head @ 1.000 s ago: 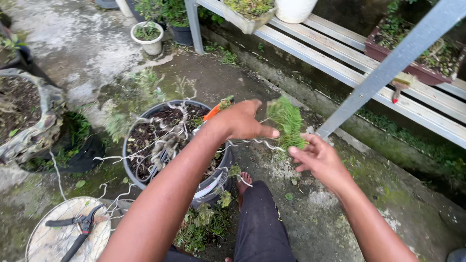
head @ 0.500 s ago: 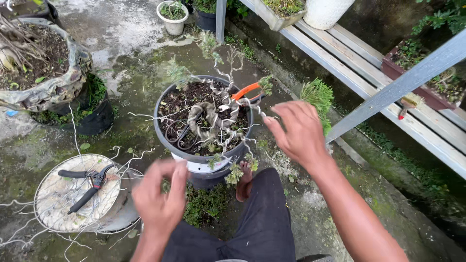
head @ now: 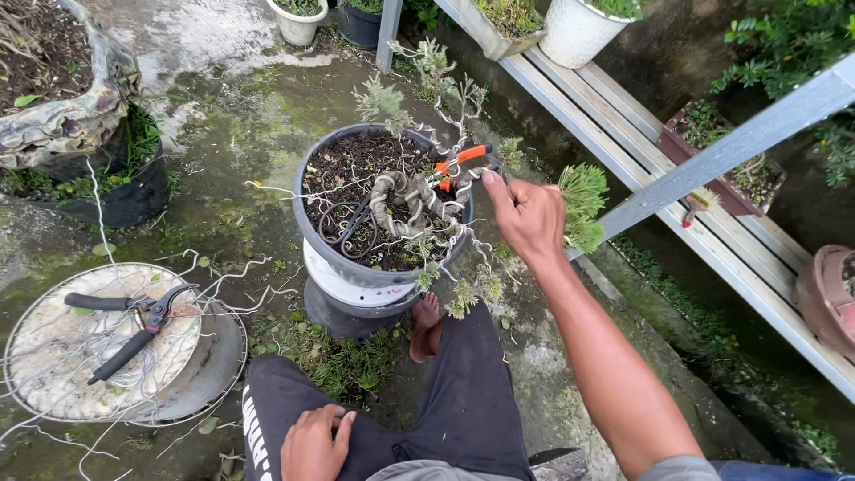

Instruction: The person wraps a thin wire around the branches of a small potted bonsai tree to shape them. They use their hands to bend the branches and secure the wire, occasionally using pliers to cut the wire.

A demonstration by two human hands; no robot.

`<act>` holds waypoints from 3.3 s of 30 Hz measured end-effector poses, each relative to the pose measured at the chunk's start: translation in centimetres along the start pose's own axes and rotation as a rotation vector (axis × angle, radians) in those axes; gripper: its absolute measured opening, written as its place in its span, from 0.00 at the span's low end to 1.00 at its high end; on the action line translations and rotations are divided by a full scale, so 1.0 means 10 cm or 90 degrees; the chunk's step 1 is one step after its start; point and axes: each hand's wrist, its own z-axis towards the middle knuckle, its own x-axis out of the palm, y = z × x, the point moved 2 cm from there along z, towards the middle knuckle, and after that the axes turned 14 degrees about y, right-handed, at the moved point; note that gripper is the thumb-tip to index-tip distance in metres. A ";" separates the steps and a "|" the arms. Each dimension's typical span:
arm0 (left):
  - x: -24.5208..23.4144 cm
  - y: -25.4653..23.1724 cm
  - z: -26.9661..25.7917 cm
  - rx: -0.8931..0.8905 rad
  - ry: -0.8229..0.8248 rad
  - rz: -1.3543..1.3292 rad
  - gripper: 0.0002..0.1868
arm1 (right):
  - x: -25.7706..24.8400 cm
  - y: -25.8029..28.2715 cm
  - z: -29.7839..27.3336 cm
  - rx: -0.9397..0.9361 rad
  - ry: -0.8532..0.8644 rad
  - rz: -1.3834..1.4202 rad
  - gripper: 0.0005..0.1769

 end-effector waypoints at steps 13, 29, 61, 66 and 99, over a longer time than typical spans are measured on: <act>-0.07 -0.04 0.05 -0.042 0.076 -0.016 0.20 | -0.18 0.04 0.03 -0.015 0.019 0.078 0.33; -0.02 -0.03 0.24 -0.069 0.122 0.059 0.23 | -0.85 -0.32 -0.57 -0.081 -0.132 0.010 0.13; -3.16 -2.83 -0.90 0.665 -0.571 0.059 0.19 | -0.75 0.15 -0.68 -0.145 -0.159 -0.005 0.10; -3.21 -3.25 -0.75 0.566 -0.448 0.238 0.18 | -0.65 0.22 -0.67 -0.056 -0.067 0.092 0.15; -3.07 -3.63 0.00 0.425 -0.384 0.539 0.09 | -0.34 0.17 -0.48 -0.128 -0.188 -0.218 0.23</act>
